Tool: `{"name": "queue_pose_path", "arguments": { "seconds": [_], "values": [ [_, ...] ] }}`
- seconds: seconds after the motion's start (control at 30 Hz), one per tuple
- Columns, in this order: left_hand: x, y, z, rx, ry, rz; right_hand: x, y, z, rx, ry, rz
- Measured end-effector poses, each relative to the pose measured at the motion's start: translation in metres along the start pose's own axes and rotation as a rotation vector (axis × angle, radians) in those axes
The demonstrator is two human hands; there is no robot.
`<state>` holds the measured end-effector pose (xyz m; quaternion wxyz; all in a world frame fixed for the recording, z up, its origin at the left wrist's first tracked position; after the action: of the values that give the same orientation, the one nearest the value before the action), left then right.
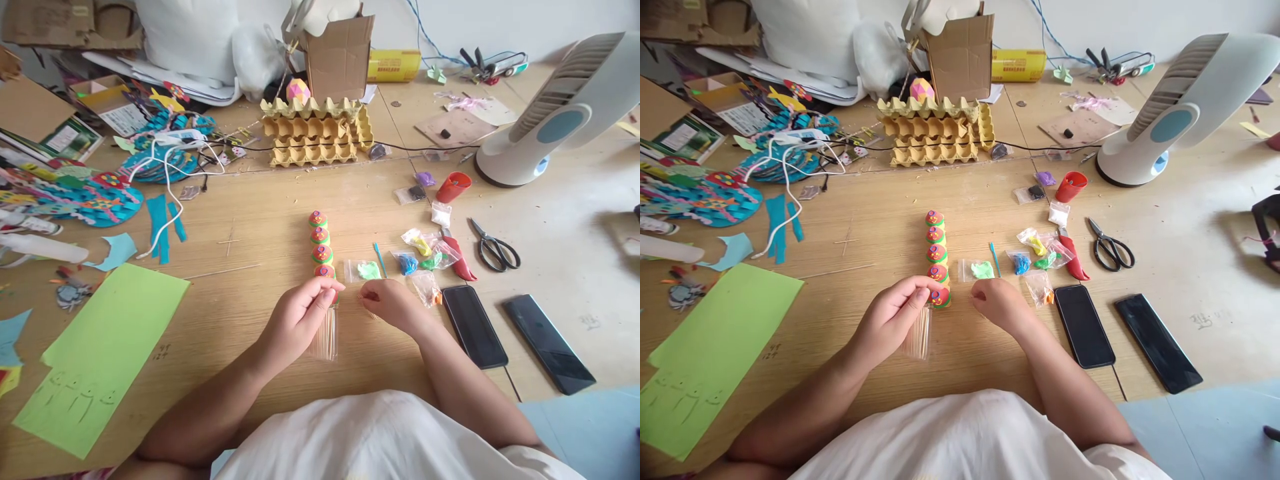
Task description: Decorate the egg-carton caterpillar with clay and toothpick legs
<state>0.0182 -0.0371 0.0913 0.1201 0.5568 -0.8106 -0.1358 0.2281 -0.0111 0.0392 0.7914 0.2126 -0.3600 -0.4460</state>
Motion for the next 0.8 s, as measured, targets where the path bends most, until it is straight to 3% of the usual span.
{"name": "queue_pose_path", "arguments": {
  "seconds": [0.1, 0.23, 0.3, 0.37, 0.43, 0.63, 0.8],
  "values": [
    [0.000, 0.000, -0.002, -0.034, -0.025, -0.014, -0.003, -0.001, 0.000, 0.091, -0.018, -0.016],
    [0.000, -0.001, 0.000, -0.069, -0.041, -0.032, 0.009, 0.009, 0.010, 0.065, 0.021, -0.221],
    [0.000, -0.003, 0.001, -0.083, -0.054, -0.040, 0.018, 0.005, 0.024, -0.139, 0.175, -0.171],
    [0.001, -0.005, 0.002, -0.110, -0.073, -0.059, 0.027, -0.007, 0.039, -0.452, 0.338, 0.008],
    [0.002, -0.006, 0.003, -0.150, -0.107, -0.083, 0.033, -0.020, 0.049, -0.623, 0.367, 0.152],
    [0.001, -0.001, -0.002, -0.254, -0.387, 0.011, 0.033, -0.029, 0.047, -0.677, 0.287, 0.107],
    [-0.002, 0.006, -0.003, -0.327, -0.374, 0.036, 0.033, -0.022, 0.044, -0.695, 0.280, 0.098]
  ]
}}
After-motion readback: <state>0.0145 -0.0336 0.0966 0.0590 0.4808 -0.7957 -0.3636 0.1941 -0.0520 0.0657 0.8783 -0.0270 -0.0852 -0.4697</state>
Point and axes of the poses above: each hand's wrist, its own x-axis away from the middle knuckle, its own y-axis out of the back of the hand, z = x × y, the point moved 3 cm from there along -x, towards the middle knuckle, and after that the axes turned 3 degrees about z, right-handed, at the moved point
